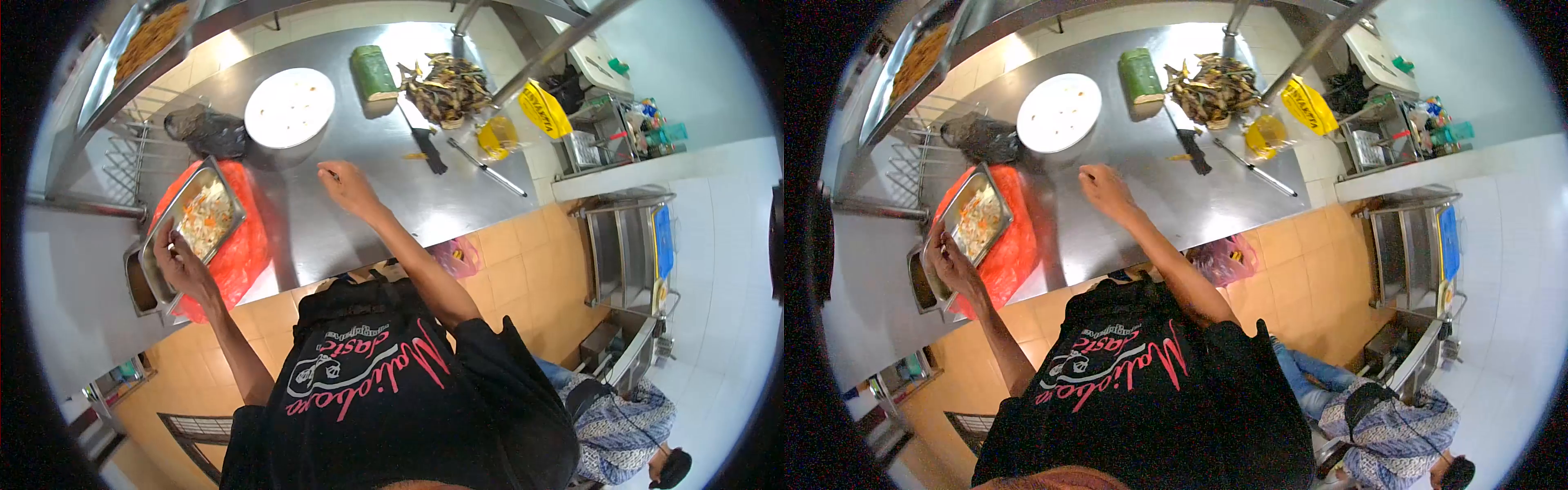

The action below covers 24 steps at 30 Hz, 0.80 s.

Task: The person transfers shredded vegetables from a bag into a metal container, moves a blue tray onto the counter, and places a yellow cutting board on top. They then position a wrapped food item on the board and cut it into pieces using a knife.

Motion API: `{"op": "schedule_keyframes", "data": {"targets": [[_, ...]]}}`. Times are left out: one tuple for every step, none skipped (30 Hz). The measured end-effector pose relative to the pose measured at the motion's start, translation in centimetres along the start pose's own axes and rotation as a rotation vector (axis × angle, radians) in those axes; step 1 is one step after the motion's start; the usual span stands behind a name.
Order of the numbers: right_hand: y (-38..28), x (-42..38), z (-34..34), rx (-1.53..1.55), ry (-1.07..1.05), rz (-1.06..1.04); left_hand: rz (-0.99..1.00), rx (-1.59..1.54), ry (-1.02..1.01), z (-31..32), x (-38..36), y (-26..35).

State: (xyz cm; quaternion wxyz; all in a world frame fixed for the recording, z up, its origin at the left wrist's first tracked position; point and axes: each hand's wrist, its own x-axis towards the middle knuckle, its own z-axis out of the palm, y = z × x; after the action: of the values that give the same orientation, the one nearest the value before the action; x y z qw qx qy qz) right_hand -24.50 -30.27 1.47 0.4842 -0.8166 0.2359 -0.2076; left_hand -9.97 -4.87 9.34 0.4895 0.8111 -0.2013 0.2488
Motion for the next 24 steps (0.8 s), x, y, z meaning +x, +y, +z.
{"op": "schedule_keyframes", "data": {"targets": [[0.9,-0.4,-1.0,-0.004,0.012,0.005,0.013,-0.112,-0.024,1.3,-0.8,1.0],[1.8,-0.8,-2.1,-0.004,0.041,0.014,0.024,-0.223,-0.047,2.6,-1.7,2.2],[2.8,-1.2,-3.1,-0.002,0.066,0.022,0.066,-0.242,-0.069,4.0,-2.6,3.7],[3.9,-1.7,-4.2,-0.003,0.071,0.021,0.063,-0.241,-0.118,5.0,-3.5,5.3],[4.9,-2.1,-5.2,-0.023,0.083,0.011,0.031,-0.325,-0.165,6.4,-4.6,5.9],[5.7,-2.5,-6.1,-0.041,0.087,-0.003,-0.002,-0.404,-0.207,7.9,-5.9,6.0],[6.3,-2.8,-7.1,-0.031,0.071,-0.014,-0.008,-0.453,-0.257,9.1,-7.1,6.4],[6.8,-3.2,-8.2,-0.082,0.064,0.035,-0.014,-0.497,-0.302,10.1,-8.1,6.7],[7.3,-3.5,-9.2,-0.132,0.054,0.083,-0.018,-0.472,-0.280,10.8,-9.1,7.2],[8.0,-3.8,-10.0,-0.120,0.029,0.067,-0.020,-0.422,-0.336,11.5,-10.0,7.8],[8.6,-4.1,-10.9,-0.179,0.086,-0.004,-0.025,-0.374,-0.394,12.0,-11.0,8.7],[9.1,-4.2,-11.8,-0.237,0.148,-0.074,-0.109,-0.397,-0.418,12.5,-12.0,9.8],[9.6,-4.3,-12.6,-0.226,0.133,-0.083,-0.161,-0.361,-0.463,12.8,-12.7,10.0],[10.1,-4.4,-13.3,-0.236,0.142,-0.080,-0.213,-0.326,-0.511,13.2,-13.5,9.9],[10.4,-4.6,-14.0,-0.248,0.152,-0.076,-0.216,-0.317,-0.505,13.6,-14.2,9.8],[10.7,-4.7,-14.5,-0.243,0.143,-0.079,-0.247,-0.317,-0.537,13.9,-14.9,9.7],[10.9,-4.9,-14.9,-0.241,0.127,-0.046,-0.278,-0.319,-0.569,14.2,-15.6,9.7],[11.1,-4.8,-15.3,-0.239,0.111,-0.016,-0.280,-0.313,-0.559,14.6,-16.2,9.7],[11.2,-4.7,-15.7,-0.232,0.104,-0.023,-0.327,-0.299,-0.610,14.9,-16.8,9.6],[11.2,-4.7,-15.9,-0.248,0.114,-0.026,-0.376,-0.283,-0.661,14.9,-17.2,9.5],[11.3,-4.8,-16.0,-0.263,0.121,-0.030,-0.332,-0.292,-0.662,15.1,-17.4,9.8],[11.4,-4.8,-16.0,-0.254,0.108,-0.040,-0.336,-0.280,-0.648,15.3,-17.8,9.7],[11.5,-4.7,-16.1,-0.240,0.112,-0.022,-0.362,-0.300,-0.672,15.7,-18.1,9.4],[11.5,-4.6,-16.1,-0.227,0.117,-0.006,-0.386,-0.321,-0.695,15.9,-18.1,9.6]]}}
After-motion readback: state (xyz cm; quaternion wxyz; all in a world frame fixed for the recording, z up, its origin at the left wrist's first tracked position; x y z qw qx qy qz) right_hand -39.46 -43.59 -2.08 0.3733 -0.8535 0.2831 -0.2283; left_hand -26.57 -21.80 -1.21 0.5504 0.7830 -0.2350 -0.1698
